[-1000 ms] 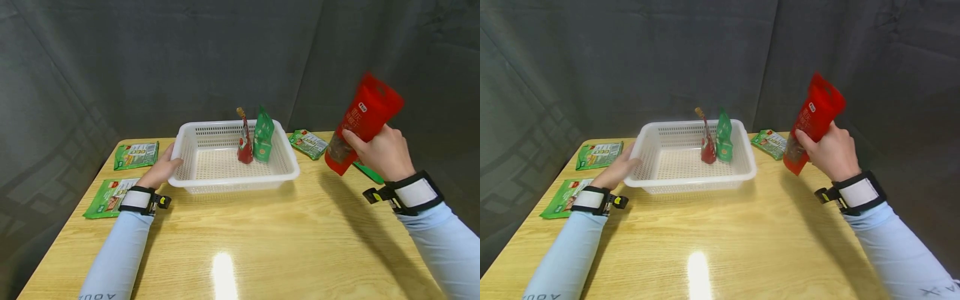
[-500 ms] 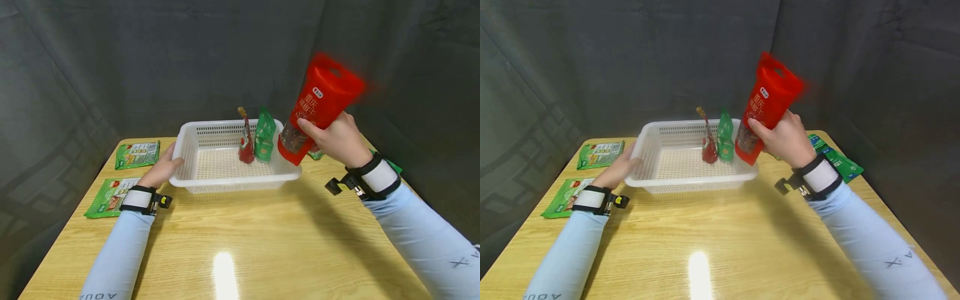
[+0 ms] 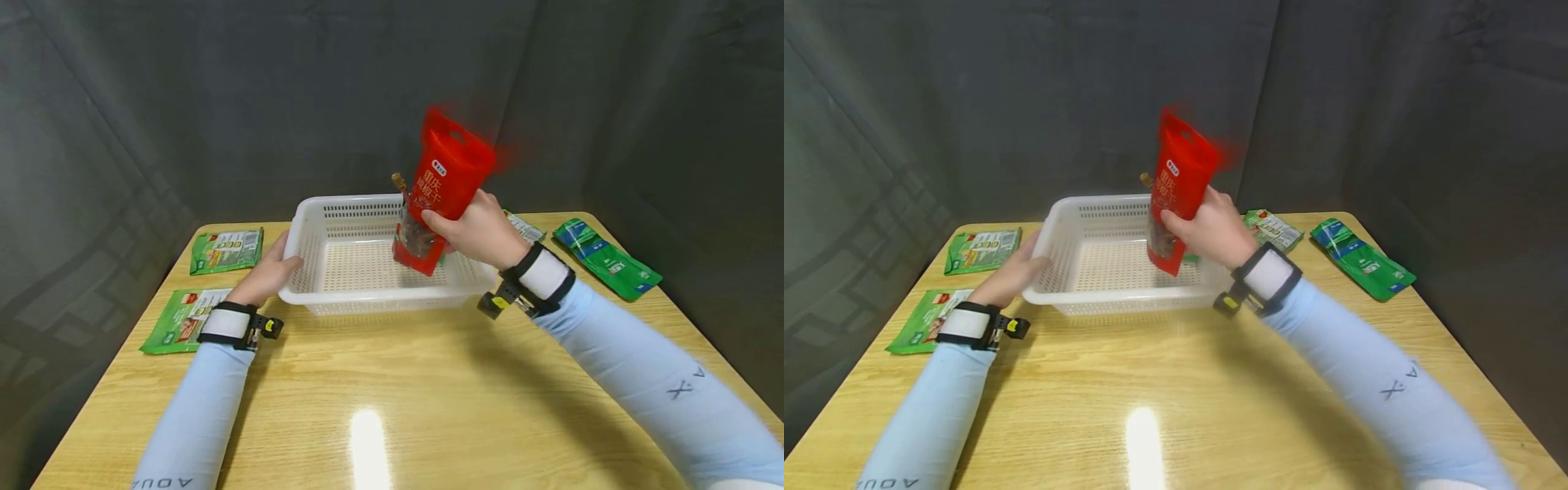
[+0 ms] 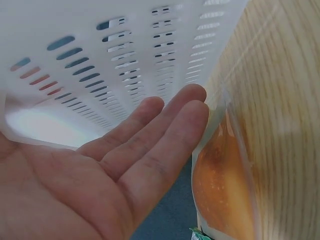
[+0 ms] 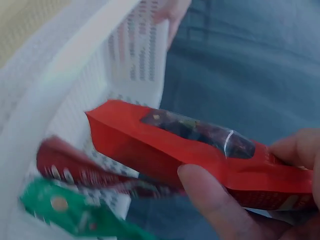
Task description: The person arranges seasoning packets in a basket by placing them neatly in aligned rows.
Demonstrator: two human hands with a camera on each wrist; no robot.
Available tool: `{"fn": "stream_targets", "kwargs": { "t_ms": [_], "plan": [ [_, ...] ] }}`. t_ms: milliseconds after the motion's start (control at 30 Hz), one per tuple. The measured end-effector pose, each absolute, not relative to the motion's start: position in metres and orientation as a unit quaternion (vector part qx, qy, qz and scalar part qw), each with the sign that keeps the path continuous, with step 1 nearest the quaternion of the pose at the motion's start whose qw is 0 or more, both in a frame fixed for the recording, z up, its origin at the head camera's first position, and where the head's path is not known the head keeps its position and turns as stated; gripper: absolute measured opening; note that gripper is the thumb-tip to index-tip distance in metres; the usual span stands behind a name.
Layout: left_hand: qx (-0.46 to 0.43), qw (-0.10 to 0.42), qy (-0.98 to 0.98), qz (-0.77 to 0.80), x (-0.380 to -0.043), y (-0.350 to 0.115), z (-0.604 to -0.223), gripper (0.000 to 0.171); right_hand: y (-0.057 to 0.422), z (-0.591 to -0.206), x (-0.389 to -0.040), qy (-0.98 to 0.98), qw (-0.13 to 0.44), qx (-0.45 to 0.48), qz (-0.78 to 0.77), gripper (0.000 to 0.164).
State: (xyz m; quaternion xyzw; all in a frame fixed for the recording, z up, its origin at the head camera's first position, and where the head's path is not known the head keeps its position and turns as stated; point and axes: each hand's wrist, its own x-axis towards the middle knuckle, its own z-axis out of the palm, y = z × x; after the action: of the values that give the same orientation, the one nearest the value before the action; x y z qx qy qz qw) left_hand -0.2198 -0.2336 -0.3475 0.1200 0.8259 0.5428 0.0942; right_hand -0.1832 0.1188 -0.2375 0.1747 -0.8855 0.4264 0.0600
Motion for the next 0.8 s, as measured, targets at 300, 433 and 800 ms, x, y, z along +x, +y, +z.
{"fn": "stream_targets", "kwargs": {
  "t_ms": [300,433,800],
  "plan": [
    [0.123,0.101,0.815,0.557,-0.219,-0.232,-0.346,0.073,0.074,-0.251,-0.207,-0.902,0.016,0.174,0.396,0.047],
    [0.121,0.100,0.820,0.550,-0.223,-0.233,-0.348,0.072,0.059,-0.254,-0.217,-0.902,-0.021,0.147,0.405,0.049],
    [0.118,0.098,0.827,0.541,-0.225,-0.235,-0.349,0.072,0.030,-0.263,-0.247,-0.941,-0.082,0.092,0.315,0.057]
  ]
}}
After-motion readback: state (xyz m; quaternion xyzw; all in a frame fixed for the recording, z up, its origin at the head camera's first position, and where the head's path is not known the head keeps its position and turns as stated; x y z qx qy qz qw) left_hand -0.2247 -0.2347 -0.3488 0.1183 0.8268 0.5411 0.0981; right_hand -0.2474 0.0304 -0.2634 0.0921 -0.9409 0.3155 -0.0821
